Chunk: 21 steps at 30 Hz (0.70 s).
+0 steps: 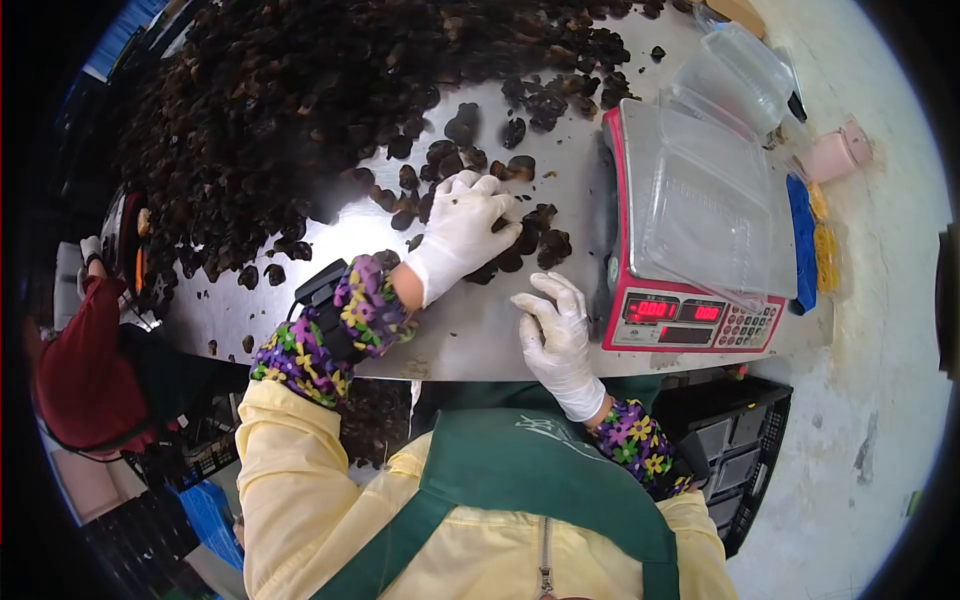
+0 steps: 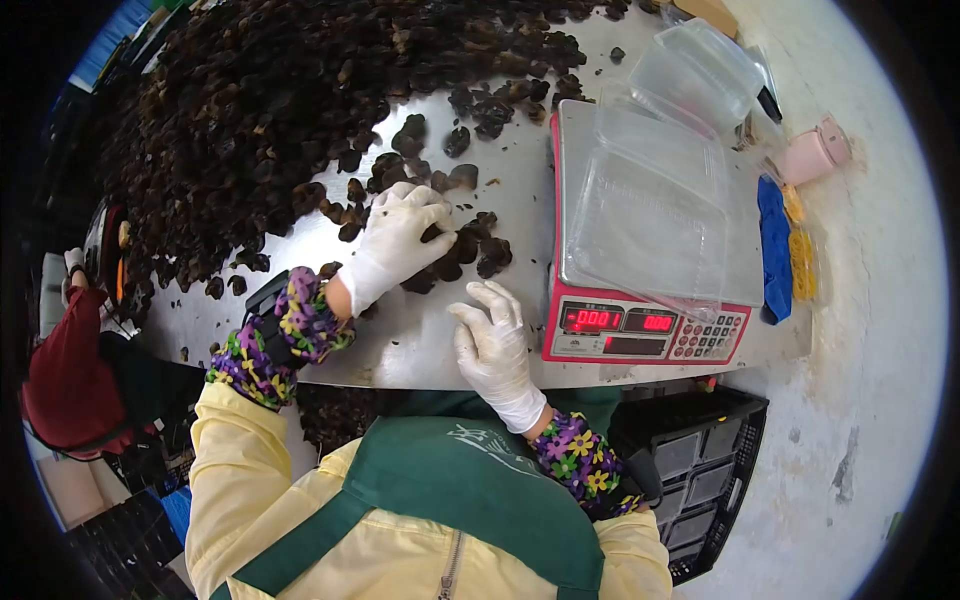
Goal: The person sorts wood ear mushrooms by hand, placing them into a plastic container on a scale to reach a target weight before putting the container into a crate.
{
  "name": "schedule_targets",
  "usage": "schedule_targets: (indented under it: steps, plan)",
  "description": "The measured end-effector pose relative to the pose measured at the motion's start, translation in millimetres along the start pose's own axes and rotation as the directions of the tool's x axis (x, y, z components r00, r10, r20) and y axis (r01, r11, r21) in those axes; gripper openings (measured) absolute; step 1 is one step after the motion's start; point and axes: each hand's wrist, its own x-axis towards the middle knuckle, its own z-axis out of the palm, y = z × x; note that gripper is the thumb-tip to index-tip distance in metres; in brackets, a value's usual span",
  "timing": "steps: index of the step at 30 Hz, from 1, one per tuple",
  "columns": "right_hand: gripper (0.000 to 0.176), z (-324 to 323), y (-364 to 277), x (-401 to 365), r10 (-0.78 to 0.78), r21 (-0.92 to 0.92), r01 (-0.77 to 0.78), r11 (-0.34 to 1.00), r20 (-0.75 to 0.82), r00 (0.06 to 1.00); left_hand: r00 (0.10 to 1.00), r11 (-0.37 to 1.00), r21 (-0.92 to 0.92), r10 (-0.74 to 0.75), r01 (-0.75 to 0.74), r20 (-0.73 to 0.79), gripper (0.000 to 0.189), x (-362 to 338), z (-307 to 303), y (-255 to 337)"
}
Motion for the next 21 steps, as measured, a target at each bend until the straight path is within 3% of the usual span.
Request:
schedule_targets:
  steps: [2,5,6,10,14,16,17,19,21]
  plan:
    - [0.029,-1,1,0,0.007,0.006,-0.007,1.0,-0.001,1.0,0.999,0.997,-0.07,0.028,-0.031,-0.042,0.014,-14,-6,-3]
    - [0.029,-1,0,0,0.002,0.011,-0.002,1.0,0.002,1.0,0.997,1.0,-0.025,0.003,-0.005,-0.083,0.021,-42,-26,-4]
    - [0.029,-2,0,0,0.007,0.021,-0.007,1.0,0.002,1.0,0.995,0.998,-0.009,-0.059,0.058,-0.076,0.031,-51,-31,-3]
    - [0.029,-1,1,0,0.011,0.041,-0.011,0.999,-0.004,1.0,0.978,0.976,-0.113,-0.196,0.187,-0.077,0.035,-79,-28,-17]
    - [0.031,-3,-2,5,0.016,0.009,-0.016,1.0,-0.008,1.0,0.968,0.976,-0.118,-0.201,0.184,-0.15,0.036,-80,-30,-20]
    - [0.039,-4,-1,14,0.026,-0.05,-0.028,0.998,-0.025,0.999,0.951,0.985,-0.079,-0.166,0.15,-0.26,0.038,-69,-31,-18]
    - [0.039,-2,0,19,0.027,-0.053,-0.028,0.998,-0.023,0.999,0.951,0.985,-0.082,-0.167,0.151,-0.259,0.038,-60,-32,-13]
    - [0.047,4,0,32,0.016,-0.224,-0.027,0.974,-0.05,0.999,0.976,0.999,0.002,-0.049,0.05,-0.213,0.035,-39,-34,0]
    - [0.051,12,2,41,0.047,-0.26,-0.053,0.964,-0.029,0.998,0.984,0.993,0.114,0.053,-0.034,-0.168,0.036,-32,-13,-1]
